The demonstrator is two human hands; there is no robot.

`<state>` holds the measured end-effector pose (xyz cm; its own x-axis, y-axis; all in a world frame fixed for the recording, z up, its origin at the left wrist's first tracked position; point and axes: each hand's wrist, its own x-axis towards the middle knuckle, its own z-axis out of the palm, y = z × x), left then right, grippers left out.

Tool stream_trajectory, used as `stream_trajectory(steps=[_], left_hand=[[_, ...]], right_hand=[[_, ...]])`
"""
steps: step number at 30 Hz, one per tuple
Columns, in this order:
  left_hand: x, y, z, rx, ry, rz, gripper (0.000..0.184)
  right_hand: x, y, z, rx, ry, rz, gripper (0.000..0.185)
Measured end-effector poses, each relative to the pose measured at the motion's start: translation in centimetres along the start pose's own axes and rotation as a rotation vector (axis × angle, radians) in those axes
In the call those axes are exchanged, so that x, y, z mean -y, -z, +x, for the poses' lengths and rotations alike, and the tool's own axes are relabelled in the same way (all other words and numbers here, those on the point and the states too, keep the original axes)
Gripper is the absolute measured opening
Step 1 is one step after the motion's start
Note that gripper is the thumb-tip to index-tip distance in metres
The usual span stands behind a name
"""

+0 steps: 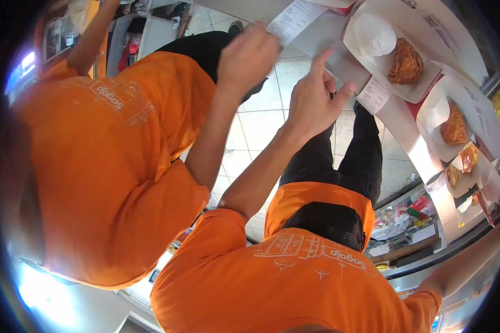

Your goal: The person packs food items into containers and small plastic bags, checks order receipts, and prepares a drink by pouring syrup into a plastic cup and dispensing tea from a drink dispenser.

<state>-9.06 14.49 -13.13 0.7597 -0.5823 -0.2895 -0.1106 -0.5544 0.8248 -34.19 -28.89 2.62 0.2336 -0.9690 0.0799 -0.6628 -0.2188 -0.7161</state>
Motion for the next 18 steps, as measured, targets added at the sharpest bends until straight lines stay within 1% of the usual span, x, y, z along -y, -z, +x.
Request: stream_trajectory(steps=[2, 5, 6, 7, 9, 10, 11, 13, 14, 15, 17, 18], left_hand=[[0.6, 0.1, 0.5, -0.043, -0.008, 0.014, 0.072], [1.1, 0.4, 1.0, -0.074, -0.018, 0.068, 0.074], [1.2, 0.4, 1.1, -0.12, -0.029, 0.09, 0.063], [1.3, 0.5, 1.2, -0.117, -0.03, 0.083, 0.063], [1.1, 0.5, 0.9, -0.131, -0.051, 0.106, 0.051], [0.9, -0.2, 0.7, -0.169, -0.029, 0.052, 0.047], [0.7, -0.5, 0.3, -0.041, 0.146, -0.017, 0.053], [2.5, -2.5, -0.8, 0.145, 0.181, -0.158, 0.059], [3.2, -3.4, -1.4, 0.236, 0.252, -0.291, 0.066], [3.3, -4.2, -1.9, 0.217, 0.197, -0.348, 0.066], [5.4, -6.1, -2.7, 0.151, 0.188, -0.441, 0.063], [5.3, -6.2, -2.7, 0.162, 0.199, -0.443, 0.063]], right_hand=[[0.1, 0.0, -0.1, 0.002, 0.002, 0.005, 0.034], [0.2, 0.0, -0.3, 0.006, 0.011, 0.001, 0.034], [0.2, 0.0, -0.3, 0.005, 0.013, 0.0, 0.034], [0.3, 0.0, -0.3, 0.004, 0.018, -0.001, 0.034], [0.5, 0.0, -0.5, 0.01, 0.024, -0.012, 0.034], [0.5, -0.1, -0.4, 0.009, 0.031, -0.023, 0.034], [0.7, -0.1, -0.6, 0.011, 0.037, -0.035, 0.034], [1.3, -0.5, -1.2, 0.017, 0.053, -0.048, 0.033], [1.5, -0.7, -1.4, 0.016, 0.065, -0.046, 0.033], [2.2, -0.8, -1.7, 0.016, 0.073, -0.05, 0.033], [2.9, -1.2, -2.1, 0.032, 0.08, -0.048, 0.033], [0.9, 0.2, -0.1, -0.005, 0.016, -0.171, 0.029]])
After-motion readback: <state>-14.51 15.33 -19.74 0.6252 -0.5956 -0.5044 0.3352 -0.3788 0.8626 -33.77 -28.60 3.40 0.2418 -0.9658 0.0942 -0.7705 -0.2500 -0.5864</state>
